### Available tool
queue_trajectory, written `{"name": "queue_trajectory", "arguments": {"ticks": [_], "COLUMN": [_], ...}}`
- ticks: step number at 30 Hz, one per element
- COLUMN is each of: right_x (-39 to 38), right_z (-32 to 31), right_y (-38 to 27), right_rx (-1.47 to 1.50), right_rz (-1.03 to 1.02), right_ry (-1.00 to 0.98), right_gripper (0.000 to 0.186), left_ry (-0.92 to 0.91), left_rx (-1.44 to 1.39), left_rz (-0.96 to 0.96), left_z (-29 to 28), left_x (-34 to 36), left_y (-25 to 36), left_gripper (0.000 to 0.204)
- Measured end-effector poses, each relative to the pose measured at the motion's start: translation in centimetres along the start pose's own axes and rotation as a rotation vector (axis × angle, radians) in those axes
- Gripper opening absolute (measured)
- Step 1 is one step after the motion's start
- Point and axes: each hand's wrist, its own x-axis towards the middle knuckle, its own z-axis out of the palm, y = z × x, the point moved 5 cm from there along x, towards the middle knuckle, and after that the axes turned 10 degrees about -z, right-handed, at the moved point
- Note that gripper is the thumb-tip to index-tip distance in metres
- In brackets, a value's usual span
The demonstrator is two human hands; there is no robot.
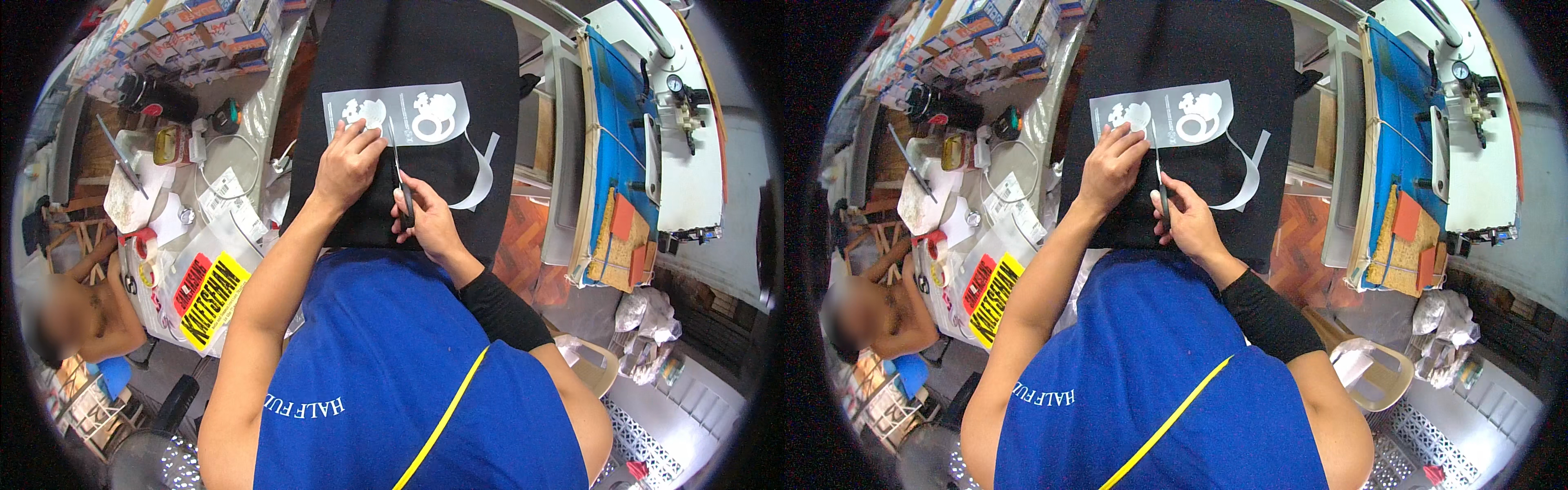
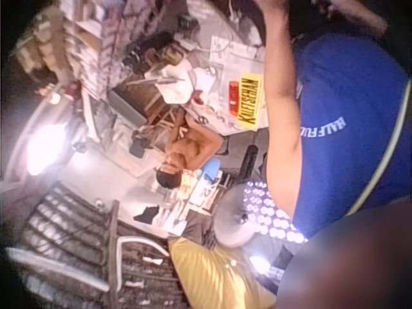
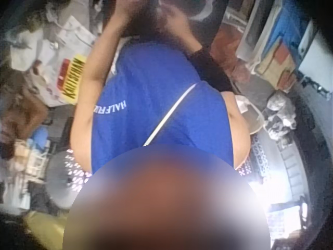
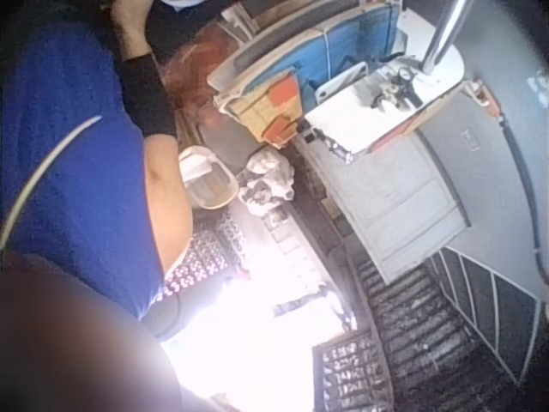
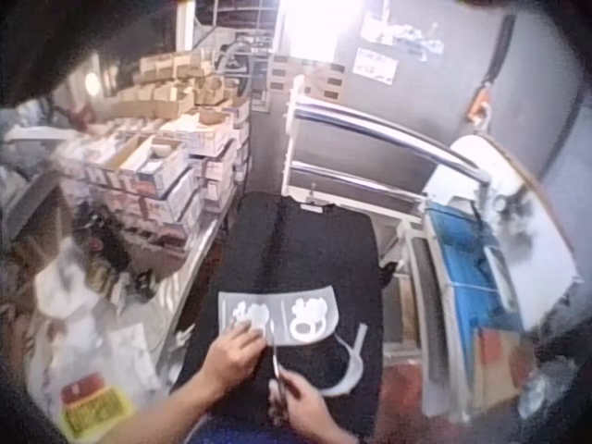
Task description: The person places a black t-shirt on a heat press, cuts a printed design from transfer paper with scissors, and positions it on the shirt. They operate the heat press to apply the design, then repeat the process with a second design on the same shirt.
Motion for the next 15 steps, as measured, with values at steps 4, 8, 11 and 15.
{"name": "queue_trajectory", "arguments": {"ticks": [4,8,11,15], "right_x": [0.1,-0.1,0.1,1.6], "right_z": [-0.1,-0.1,0.1,0.2], "right_y": [0.2,0.1,-0.2,-1.1], "right_rx": [-0.025,-0.101,-0.106,-0.094], "right_rz": [0.004,0.013,0.02,-0.035], "right_ry": [0.008,0.008,0.017,0.034], "right_gripper": [0.056,0.056,0.055,0.053], "left_ry": [-0.003,-0.001,0.0,0.011], "left_rx": [0.0,0.005,-0.004,-0.045], "left_rz": [0.0,0.004,0.004,0.006], "left_z": [0.0,0.1,0.0,-0.4], "left_x": [0.1,0.2,0.2,-0.1], "left_y": [0.0,0.0,0.0,0.3], "left_gripper": [0.026,0.024,0.024,0.024]}}
